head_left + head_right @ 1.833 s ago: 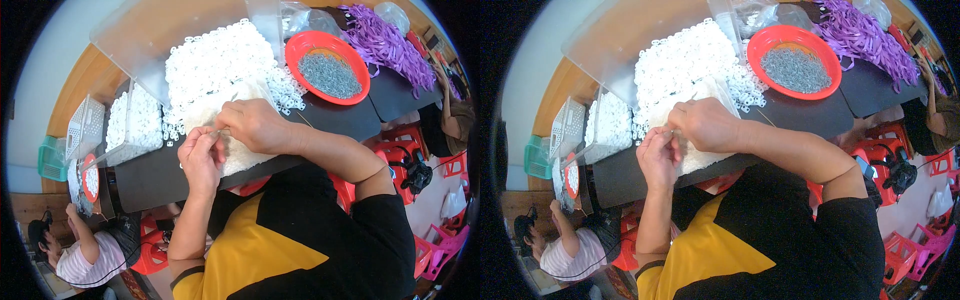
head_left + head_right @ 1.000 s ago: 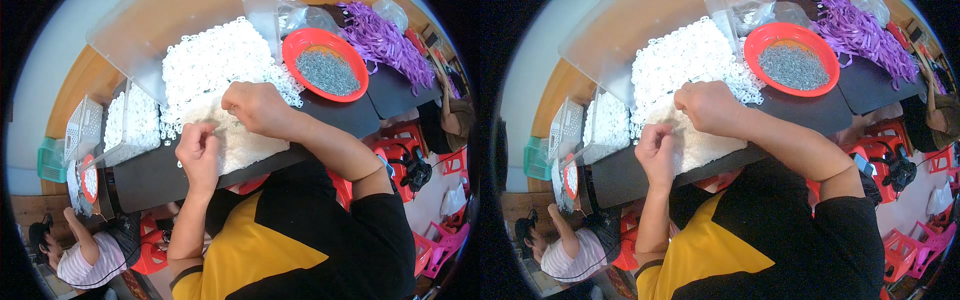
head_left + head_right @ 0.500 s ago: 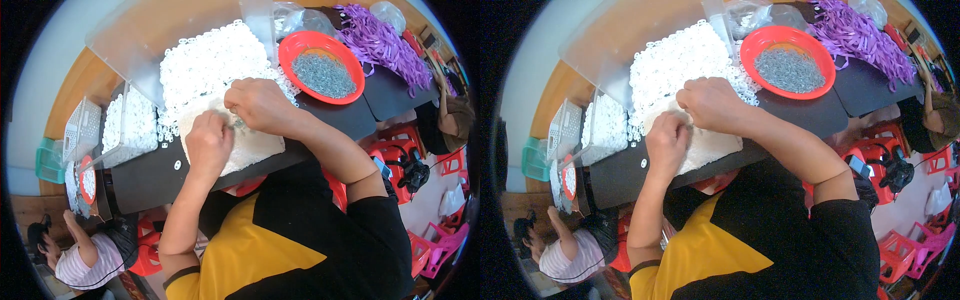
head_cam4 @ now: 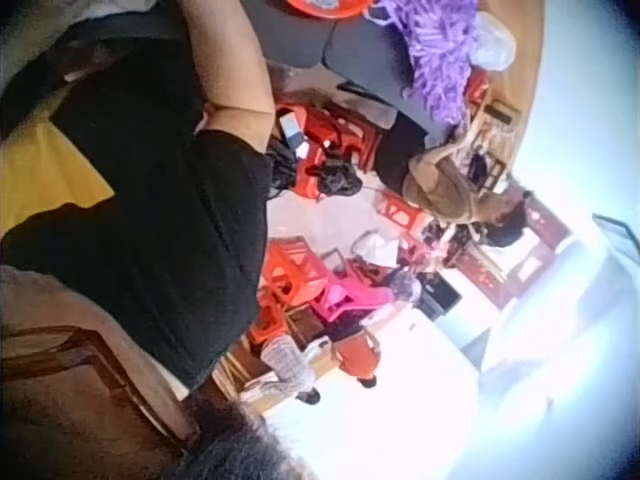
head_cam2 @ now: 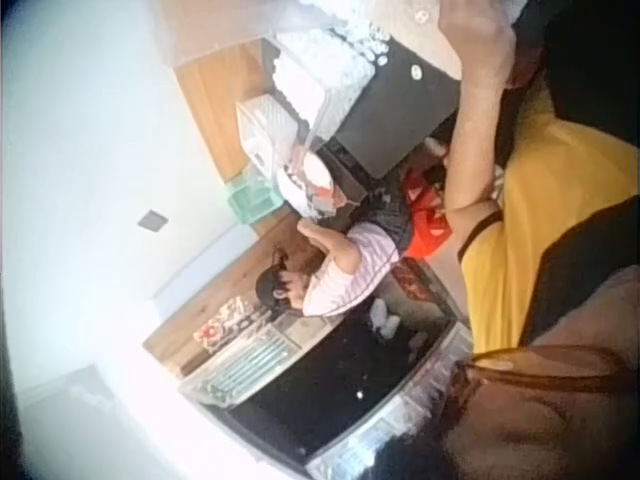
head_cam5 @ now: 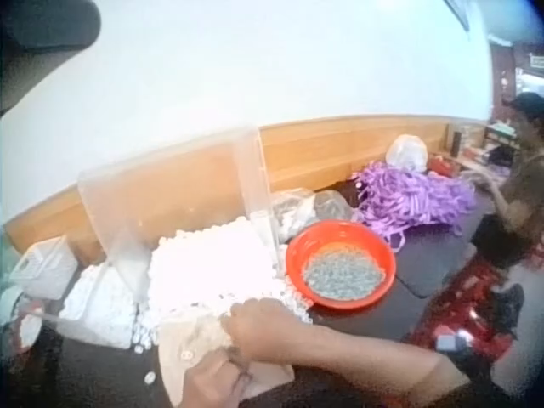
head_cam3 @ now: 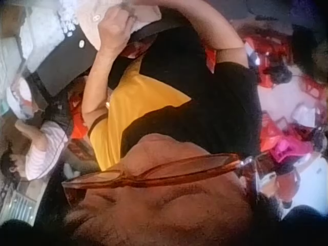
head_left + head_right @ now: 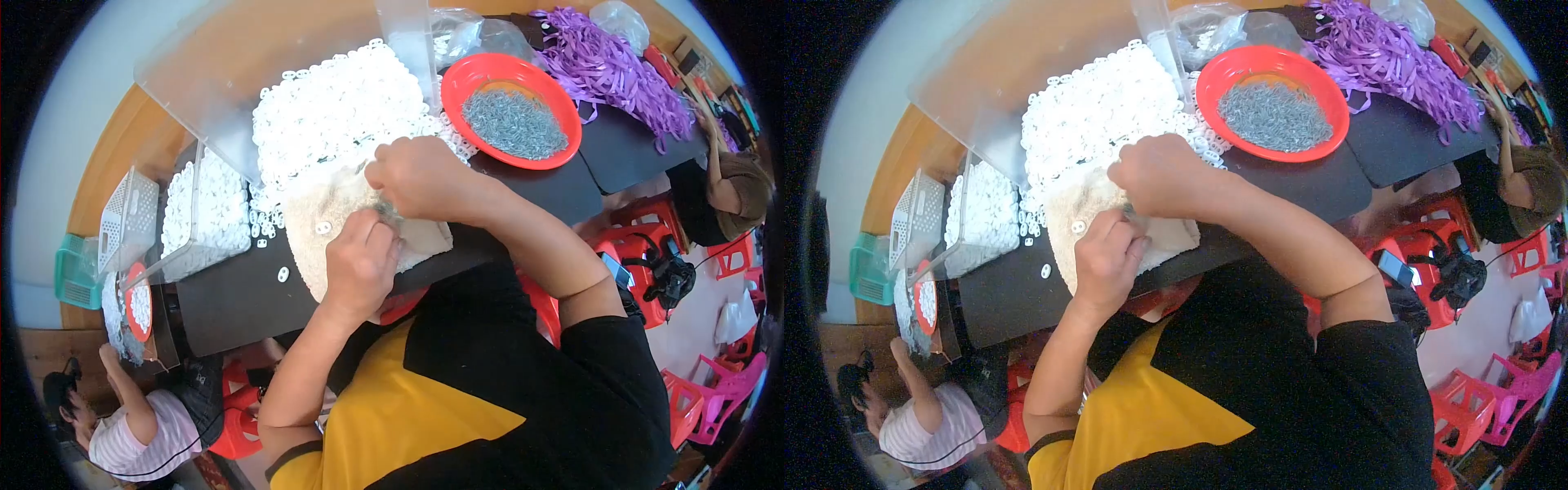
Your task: Inserting small metal pins into plastic housings for assembly.
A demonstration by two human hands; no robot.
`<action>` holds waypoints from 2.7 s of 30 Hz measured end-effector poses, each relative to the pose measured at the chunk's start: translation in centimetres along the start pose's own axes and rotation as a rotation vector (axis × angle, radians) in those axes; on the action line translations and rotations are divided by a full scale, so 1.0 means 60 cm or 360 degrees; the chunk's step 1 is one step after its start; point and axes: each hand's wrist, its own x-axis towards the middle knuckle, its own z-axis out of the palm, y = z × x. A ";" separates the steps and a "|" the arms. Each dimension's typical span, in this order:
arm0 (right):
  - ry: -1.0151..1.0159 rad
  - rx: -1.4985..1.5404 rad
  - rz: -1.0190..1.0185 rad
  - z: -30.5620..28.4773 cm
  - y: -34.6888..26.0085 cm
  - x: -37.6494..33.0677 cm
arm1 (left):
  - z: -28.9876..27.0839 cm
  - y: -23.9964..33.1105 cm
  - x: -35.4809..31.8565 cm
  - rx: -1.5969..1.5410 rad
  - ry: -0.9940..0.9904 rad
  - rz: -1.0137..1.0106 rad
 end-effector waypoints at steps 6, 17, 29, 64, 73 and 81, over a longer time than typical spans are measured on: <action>-0.0017 -0.0342 -0.0166 -0.004 0.002 -0.023 | 0.001 0.013 0.000 -0.0328 0.0075 -0.0023; 0.0086 -0.0193 -0.0410 0.020 0.004 -0.020 | -0.048 0.092 -0.016 -0.0610 -0.0014 0.0160; -0.0191 -0.0210 -0.0475 0.012 -0.040 0.007 | -0.150 0.250 0.088 -0.1739 -0.1393 0.1245; -0.0525 0.2271 0.0307 0.013 -0.018 0.020 | -0.040 -0.011 -0.024 -0.0682 0.0551 -0.0499; -0.0417 0.2352 0.0361 0.010 -0.015 0.017 | -0.037 -0.006 -0.026 -0.0794 0.0557 -0.0580; -0.0353 0.1638 0.0089 0.014 -0.019 0.008 | -0.029 -0.012 -0.032 -0.1015 0.0727 -0.0801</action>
